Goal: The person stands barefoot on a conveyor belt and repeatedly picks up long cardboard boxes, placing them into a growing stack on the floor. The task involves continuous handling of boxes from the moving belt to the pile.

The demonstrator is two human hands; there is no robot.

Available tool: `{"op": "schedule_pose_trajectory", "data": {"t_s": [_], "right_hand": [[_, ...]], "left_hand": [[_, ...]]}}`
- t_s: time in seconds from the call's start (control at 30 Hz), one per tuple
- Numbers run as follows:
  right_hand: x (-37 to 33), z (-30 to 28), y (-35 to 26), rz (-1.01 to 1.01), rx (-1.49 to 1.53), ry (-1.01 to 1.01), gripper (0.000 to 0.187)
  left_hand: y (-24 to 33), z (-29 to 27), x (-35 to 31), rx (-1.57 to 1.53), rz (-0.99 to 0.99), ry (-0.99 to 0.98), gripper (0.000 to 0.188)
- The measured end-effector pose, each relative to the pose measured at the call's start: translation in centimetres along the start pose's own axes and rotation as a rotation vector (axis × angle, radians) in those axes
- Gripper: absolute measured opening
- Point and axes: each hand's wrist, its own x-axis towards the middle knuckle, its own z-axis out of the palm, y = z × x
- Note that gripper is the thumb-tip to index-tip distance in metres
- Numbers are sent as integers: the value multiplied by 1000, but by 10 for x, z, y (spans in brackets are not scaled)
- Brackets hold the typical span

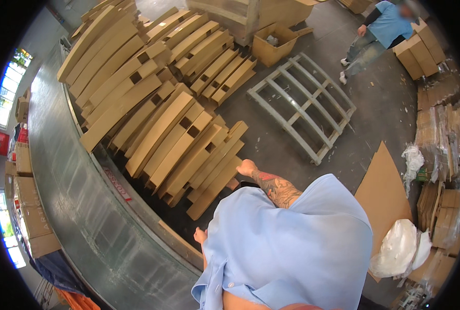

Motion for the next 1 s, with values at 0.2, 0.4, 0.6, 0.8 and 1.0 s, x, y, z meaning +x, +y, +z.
{"op": "schedule_pose_trajectory", "data": {"t_s": [0.2,0.4,0.6,0.8,1.0], "right_hand": [[3,-18,-20,-30,41,36,48],[-5,-15,-26,-73,47,31,47],[-5,-17,-22,-55,63,27,48],[4,-16,-8,-37,71,35,50],[5,-6,1,-26,47,17,50]], "left_hand": [[-49,15,60,-177,-42,-83,41],[-39,19,62,-190,-43,-113,41],[-31,22,65,-194,-27,-137,41],[-26,26,67,-190,-14,-155,42],[-19,19,49,-128,-21,-114,43]]}}
